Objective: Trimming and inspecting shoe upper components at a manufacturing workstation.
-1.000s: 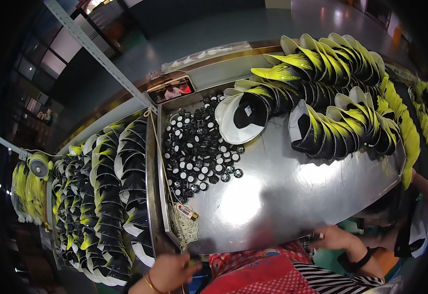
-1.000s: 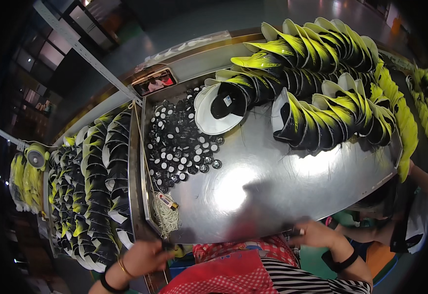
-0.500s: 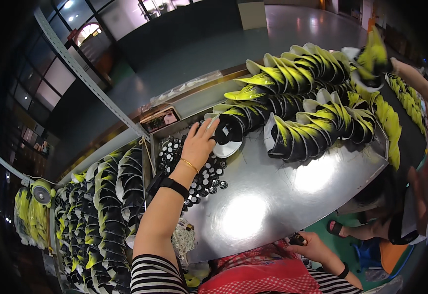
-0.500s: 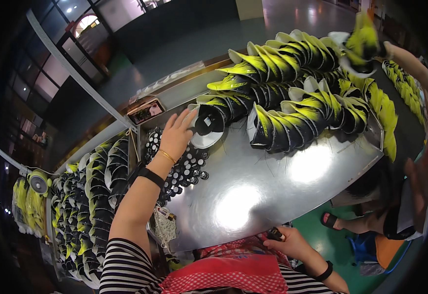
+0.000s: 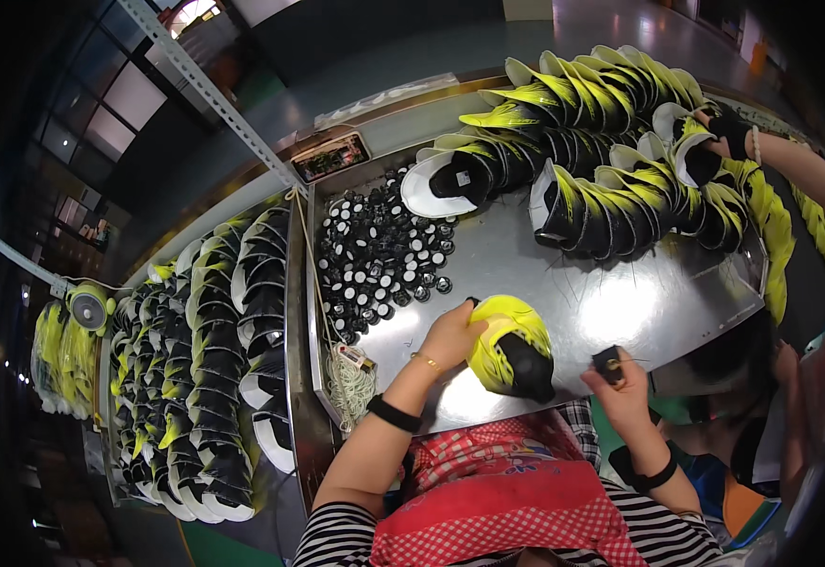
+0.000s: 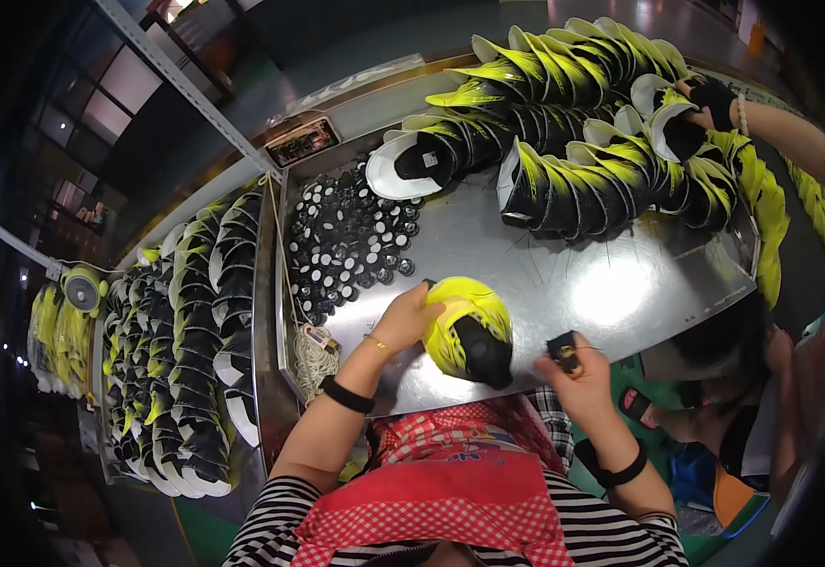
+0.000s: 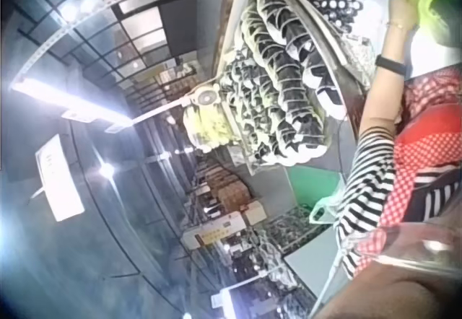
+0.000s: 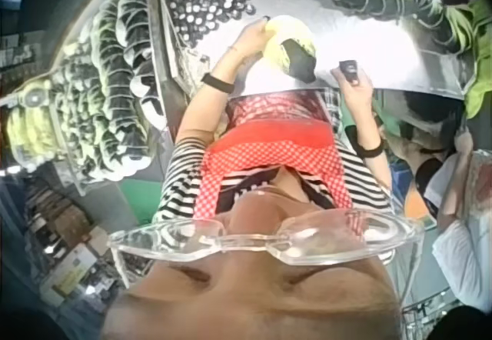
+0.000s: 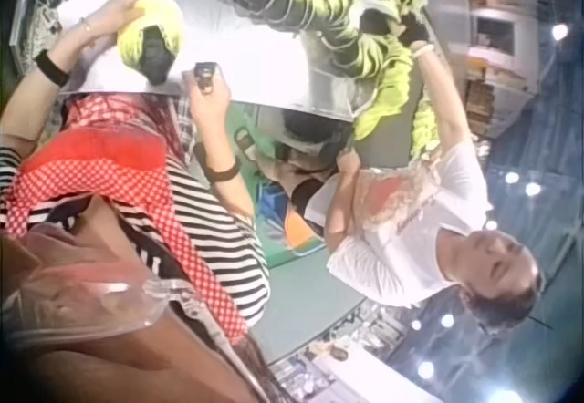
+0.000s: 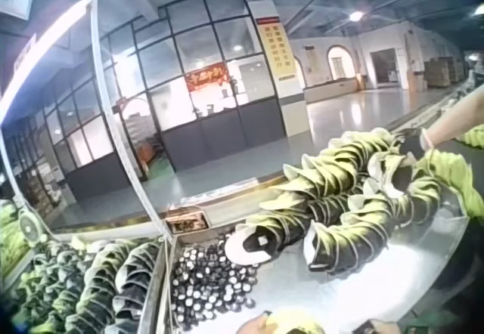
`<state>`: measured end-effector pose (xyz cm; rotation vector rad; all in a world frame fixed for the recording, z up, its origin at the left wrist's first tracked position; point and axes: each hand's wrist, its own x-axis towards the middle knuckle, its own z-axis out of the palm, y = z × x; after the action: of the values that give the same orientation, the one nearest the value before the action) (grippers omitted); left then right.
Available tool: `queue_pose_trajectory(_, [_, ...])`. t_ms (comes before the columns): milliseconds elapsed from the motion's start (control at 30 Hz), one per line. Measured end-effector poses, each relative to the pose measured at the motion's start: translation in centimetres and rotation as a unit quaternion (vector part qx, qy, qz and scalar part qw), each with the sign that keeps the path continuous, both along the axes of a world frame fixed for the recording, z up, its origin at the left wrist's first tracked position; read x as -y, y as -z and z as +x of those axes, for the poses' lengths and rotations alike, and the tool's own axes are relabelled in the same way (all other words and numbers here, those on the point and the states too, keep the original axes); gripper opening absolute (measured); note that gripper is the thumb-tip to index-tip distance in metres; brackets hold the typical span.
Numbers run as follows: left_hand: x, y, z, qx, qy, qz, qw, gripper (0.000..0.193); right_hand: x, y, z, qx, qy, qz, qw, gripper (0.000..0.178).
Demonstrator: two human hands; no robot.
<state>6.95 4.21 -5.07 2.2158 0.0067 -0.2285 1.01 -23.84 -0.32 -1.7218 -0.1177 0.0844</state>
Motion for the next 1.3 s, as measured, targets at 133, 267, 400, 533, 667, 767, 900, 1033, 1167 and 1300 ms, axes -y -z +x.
queue_pose_trajectory(133, [1.6, -0.1, 0.4, 0.222, -0.069, 0.204, 0.951, 0.020, -3.0, 0.3, 0.0, 0.184, -0.111, -0.181, 0.960, 0.018])
queue_pose_trajectory(267, [0.4, -1.2, 1.0, 0.295, -0.104, 0.309, 0.898, 0.013, -1.1, -2.1, 2.0, 0.265, 0.036, -0.243, 0.932, 0.016])
queue_pose_trajectory(400, [-2.9, 0.0, 1.4, 0.277, -0.066, 0.362, 0.888, 0.009, 1.2, -5.9, 6.3, 0.245, 0.275, 0.082, 0.926, 0.009])
queue_pose_trajectory(533, [-2.8, -0.1, 1.6, 0.227, -0.025, 0.354, 0.907, 0.014, -3.3, -7.0, 6.2, 0.386, -0.145, -0.258, 0.873, 0.017])
queue_pose_trajectory(667, [-1.9, 0.0, 1.7, 0.172, -0.011, 0.319, 0.932, 0.023, -9.2, -3.3, 4.6, 0.382, -0.436, -0.371, 0.726, 0.014])
queue_pose_trajectory(767, [-1.2, -2.2, -0.4, 0.148, -0.055, 0.243, 0.957, 0.031, -9.9, -2.3, 4.2, 0.379, -0.475, -0.395, 0.689, 0.014])
queue_pose_trajectory(900, [-1.1, -2.8, -3.2, 0.020, -0.206, -0.350, 0.914, 0.036, -9.0, -3.2, 4.4, 0.396, -0.414, -0.323, 0.753, 0.017])
queue_pose_trajectory(1033, [0.2, -4.0, -6.0, -0.093, -0.204, -0.506, 0.833, 0.029, -7.6, -4.2, 3.9, 0.363, -0.319, -0.357, 0.799, 0.015])
queue_pose_trajectory(1167, [0.9, -3.0, -6.9, -0.154, -0.173, -0.554, 0.800, 0.025, -8.2, -1.4, 3.1, 0.383, -0.373, -0.369, 0.760, 0.013])
queue_pose_trajectory(1300, [1.6, -1.8, -6.7, -0.141, -0.198, -0.547, 0.801, 0.025, -9.5, -1.9, 3.1, 0.399, -0.279, -0.341, 0.804, 0.013])
